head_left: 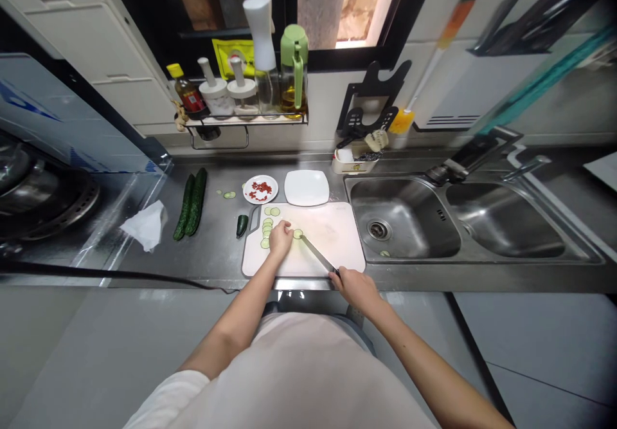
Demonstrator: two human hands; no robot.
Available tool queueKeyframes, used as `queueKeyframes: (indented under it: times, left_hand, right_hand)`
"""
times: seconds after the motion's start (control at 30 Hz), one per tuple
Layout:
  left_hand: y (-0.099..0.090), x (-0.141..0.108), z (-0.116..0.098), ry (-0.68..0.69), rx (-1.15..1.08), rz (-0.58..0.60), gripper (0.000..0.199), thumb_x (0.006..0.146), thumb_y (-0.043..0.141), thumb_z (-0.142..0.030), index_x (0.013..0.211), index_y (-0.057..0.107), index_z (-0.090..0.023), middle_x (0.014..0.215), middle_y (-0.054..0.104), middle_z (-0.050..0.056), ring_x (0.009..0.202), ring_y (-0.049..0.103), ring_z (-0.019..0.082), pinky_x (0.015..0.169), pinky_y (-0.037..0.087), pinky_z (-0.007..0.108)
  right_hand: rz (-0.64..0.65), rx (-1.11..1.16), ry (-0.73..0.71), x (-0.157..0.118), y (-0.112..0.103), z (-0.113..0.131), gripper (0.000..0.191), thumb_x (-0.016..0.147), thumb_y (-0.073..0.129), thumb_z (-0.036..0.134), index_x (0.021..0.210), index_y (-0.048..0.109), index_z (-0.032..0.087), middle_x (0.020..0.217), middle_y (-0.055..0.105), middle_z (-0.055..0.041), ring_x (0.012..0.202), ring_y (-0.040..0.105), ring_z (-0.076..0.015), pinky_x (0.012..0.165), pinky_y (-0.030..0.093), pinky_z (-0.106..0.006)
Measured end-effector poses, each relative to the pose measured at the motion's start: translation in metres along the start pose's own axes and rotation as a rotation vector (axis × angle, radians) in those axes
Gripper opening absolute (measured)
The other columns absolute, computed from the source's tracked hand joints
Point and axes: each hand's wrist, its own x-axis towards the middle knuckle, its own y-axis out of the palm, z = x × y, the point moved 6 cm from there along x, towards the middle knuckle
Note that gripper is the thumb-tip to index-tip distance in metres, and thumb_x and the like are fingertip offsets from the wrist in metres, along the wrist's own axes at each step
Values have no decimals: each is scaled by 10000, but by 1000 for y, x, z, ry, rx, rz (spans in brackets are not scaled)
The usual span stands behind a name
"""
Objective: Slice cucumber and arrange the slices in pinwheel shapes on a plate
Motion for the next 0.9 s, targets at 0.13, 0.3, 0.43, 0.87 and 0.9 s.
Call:
queueKeyframes:
  times: [0.13, 0.3, 0.43, 0.87, 0.9]
  left_hand:
    - [0, 1, 0, -8, 4, 7, 226, 802, 581, -181, 1017, 646, -203, 800, 677, 23, 800, 629, 178, 734, 435, 262]
    - [0, 1, 0, -3, 8, 14, 229, 800, 578, -192, 1017, 649, -203, 811, 674, 27, 799, 623, 180, 738, 439, 267]
    - [0, 1, -1, -1, 13, 21, 225, 801, 577, -189, 1014, 647, -200, 815, 673, 28, 799, 622, 180, 731, 436, 265]
    - [-2, 1, -2, -5, 27, 29, 218, 804, 581, -191, 1011, 647, -216, 824, 690, 26, 821, 635, 191, 741, 439, 273]
    - [-2, 1, -2, -4, 26, 29, 220, 804, 582, -191, 1012, 647, -216, 826, 690, 27, 823, 636, 191, 743, 440, 274]
  right_hand:
    - [4, -1, -13, 2, 0, 2, 444, 1016, 282, 427, 1058, 628, 152, 984, 713, -145, 981, 673, -251, 756, 423, -295]
    - [11, 21, -13, 6, 2, 2, 457, 1015, 277, 427, 1068, 635, 147, 995, 710, -149, 1007, 665, -252, 789, 425, -301]
    - [30, 36, -8, 9, 2, 4, 467, 1013, 272, 427, 1095, 635, 145, 1034, 705, -155, 1034, 654, -244, 817, 425, -303]
    - [41, 46, 0, 23, -5, 12, 452, 998, 308, 434, 1114, 639, 150, 1070, 701, -167, 1059, 646, -254, 839, 428, -324]
    - [46, 45, -1, 24, -6, 12, 450, 997, 310, 432, 1119, 638, 149, 1075, 699, -169, 1063, 644, -253, 841, 429, -324]
